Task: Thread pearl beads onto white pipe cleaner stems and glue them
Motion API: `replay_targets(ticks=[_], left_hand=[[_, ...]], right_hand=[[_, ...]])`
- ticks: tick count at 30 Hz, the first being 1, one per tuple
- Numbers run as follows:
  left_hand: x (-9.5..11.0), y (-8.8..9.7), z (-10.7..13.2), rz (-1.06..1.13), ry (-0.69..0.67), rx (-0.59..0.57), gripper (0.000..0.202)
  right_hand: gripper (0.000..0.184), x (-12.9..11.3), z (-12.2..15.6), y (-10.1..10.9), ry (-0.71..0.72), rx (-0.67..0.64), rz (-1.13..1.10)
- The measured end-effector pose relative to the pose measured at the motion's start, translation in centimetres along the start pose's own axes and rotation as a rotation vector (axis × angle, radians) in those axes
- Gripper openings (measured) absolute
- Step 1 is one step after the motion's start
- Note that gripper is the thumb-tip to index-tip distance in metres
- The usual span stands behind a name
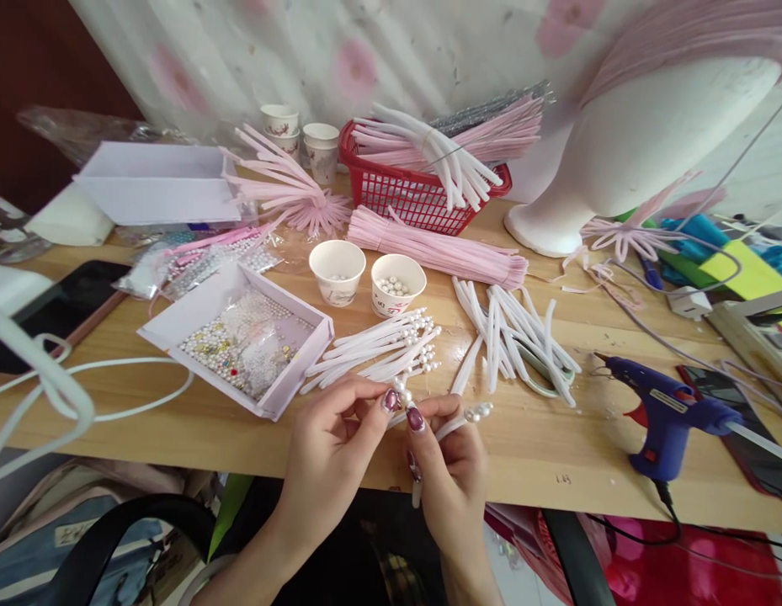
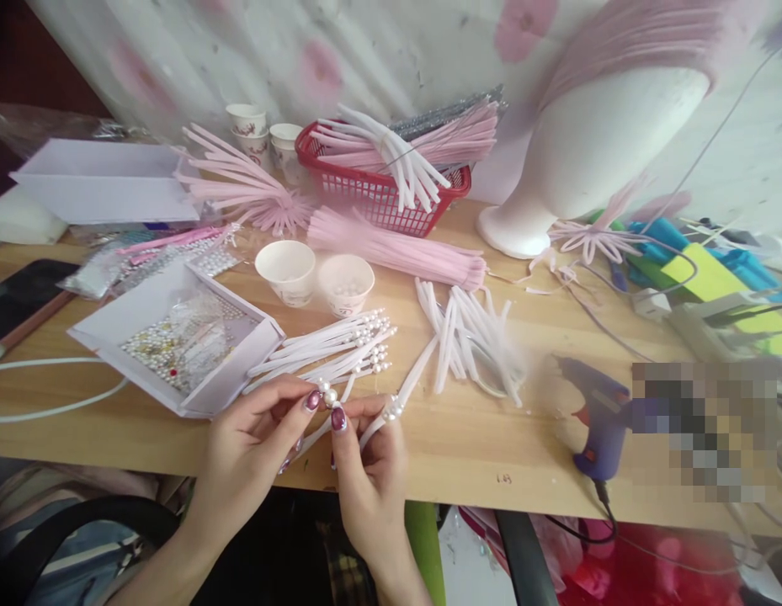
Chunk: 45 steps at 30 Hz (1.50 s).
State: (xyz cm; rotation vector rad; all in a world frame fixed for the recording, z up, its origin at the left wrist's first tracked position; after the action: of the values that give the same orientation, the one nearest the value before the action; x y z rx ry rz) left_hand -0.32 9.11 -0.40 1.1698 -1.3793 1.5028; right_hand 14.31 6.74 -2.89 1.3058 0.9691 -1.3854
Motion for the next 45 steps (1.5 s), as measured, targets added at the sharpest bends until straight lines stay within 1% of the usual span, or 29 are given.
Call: replay_targets(ticks=[3,6,10,13,16,20,22,24,25,26,27,28,29,30,31,32,33,34,36,37,39,42,44,45], left_hand=[[0.3,0.3,-0.1,-0.044,-0.015,0.017,0.011],[0.4,0.2,0.0,-0.06,-0.029,-0.011,0.009],[0.0,0.3,0.2,0.072,0.03,0.03,0.012],[0.0,0.3,0.3,0.125,0.048,0.07,0.014],[0.6,0.3,0.1,0.116,-0.02,0.041,0.014],[1.9,0.0,0.4,0.051,-0.173,-0.065,0.014],[1.8,-0.1,0.9,0.095,-0.161,-0.084,0.012],[1.1,-0.3,1.4,0.219,-0.06,-0.095,0.01],[0.5,-0.7,1.7,0.288,0.032,-0.122,0.012],[-0.3,-1.3,2.1,0.345,0.152,-0.168,0.018],[-1.1,-2.1,2.6,0.379,0.289,-0.237,0.024],[-1.9,-3.0,3.2,0.378,0.422,-0.335,0.029],[-2.4,-3.7,3.9,0.34,0.526,-0.439,0.033],[-2.6,-4.1,4.5,0.273,0.59,-0.535,0.036],[-2.6,-4.2,4.8,0.198,0.61,-0.607,0.037],[-2.4,-4.0,4.8,0.135,0.6,-0.643,0.038],[-2.1,-3.5,4.6,0.091,0.575,-0.635,0.039],[-1.7,-2.8,4.1,0.061,0.541,-0.588,0.04],[-0.3,-1.1,3.1,0.017,0.443,-0.436,0.044],[0.7,-0.2,2.6,-0.016,0.368,-0.365,0.047],[3.3,0.7,1.7,-0.107,0.176,-0.293,0.05],[7.2,0.7,0.6,-0.236,-0.109,-0.278,0.044],[9.3,0.5,0.0,-0.289,-0.243,-0.254,0.031],[10.0,0.4,-0.4,-0.295,-0.281,-0.237,0.023]], right_hand=[[0.034,0.2,0.0,0.1,0.012,0.006,0.014],[0.031,0.2,-0.2,0.2,0.054,-0.008,0.024],[0.026,0.3,-0.5,0.2,0.116,-0.045,0.037],[0.025,0.4,-0.7,0.3,0.128,-0.058,0.039],[0.027,0.5,-0.8,0.3,0.104,-0.045,0.047],[0.03,0.5,-0.6,0.3,0.074,-0.002,0.074],[0.029,0.6,-0.4,0.4,0.067,0.019,0.071],[0.027,0.9,-0.3,0.5,0.038,0.042,0.054],[0.027,1.0,-0.3,0.5,0.017,0.053,0.038],[0.027,1.2,-0.3,0.5,-0.002,0.061,0.02],[0.028,1.3,-0.4,0.5,-0.017,0.055,-0.002],[0.03,1.3,-0.5,0.4,-0.027,0.047,-0.024],[0.031,1.3,-0.6,0.3,-0.032,0.04,-0.046],[0.033,1.3,-0.8,0.2,-0.033,0.036,-0.064],[0.034,1.2,-0.9,0.2,-0.035,0.034,-0.077],[0.035,1.3,-1.0,0.1,-0.037,0.031,-0.083],[0.036,1.3,-1.1,0.1,-0.036,0.028,-0.082],[0.037,1.3,-1.2,0.1,-0.03,0.027,-0.074],[0.038,1.1,-1.3,-0.1,-0.009,0.018,-0.049],[0.039,1.0,-1.4,-0.1,0.005,0.012,-0.037],[0.04,0.7,-1.4,-0.3,0.032,-0.001,-0.01],[0.042,0.0,-1.2,-0.3,0.081,-0.003,0.047],[0.044,-0.7,-0.9,-0.2,0.124,0.0,0.088],[0.045,-1.1,-0.7,-0.1,0.144,-0.002,0.099]])
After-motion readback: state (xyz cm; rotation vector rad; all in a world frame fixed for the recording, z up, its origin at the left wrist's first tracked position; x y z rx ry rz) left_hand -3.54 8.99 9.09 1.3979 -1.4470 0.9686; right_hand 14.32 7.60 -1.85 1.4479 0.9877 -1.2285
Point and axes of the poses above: each hand's wrist, its own z-axis away from the middle knuckle, its own y-axis out of the back of the hand, x = y × z, the point moved 9 cm from there along -z, towards the middle knuckle, and after that the axes turned 15 degrees about z, right-handed, at the moved point
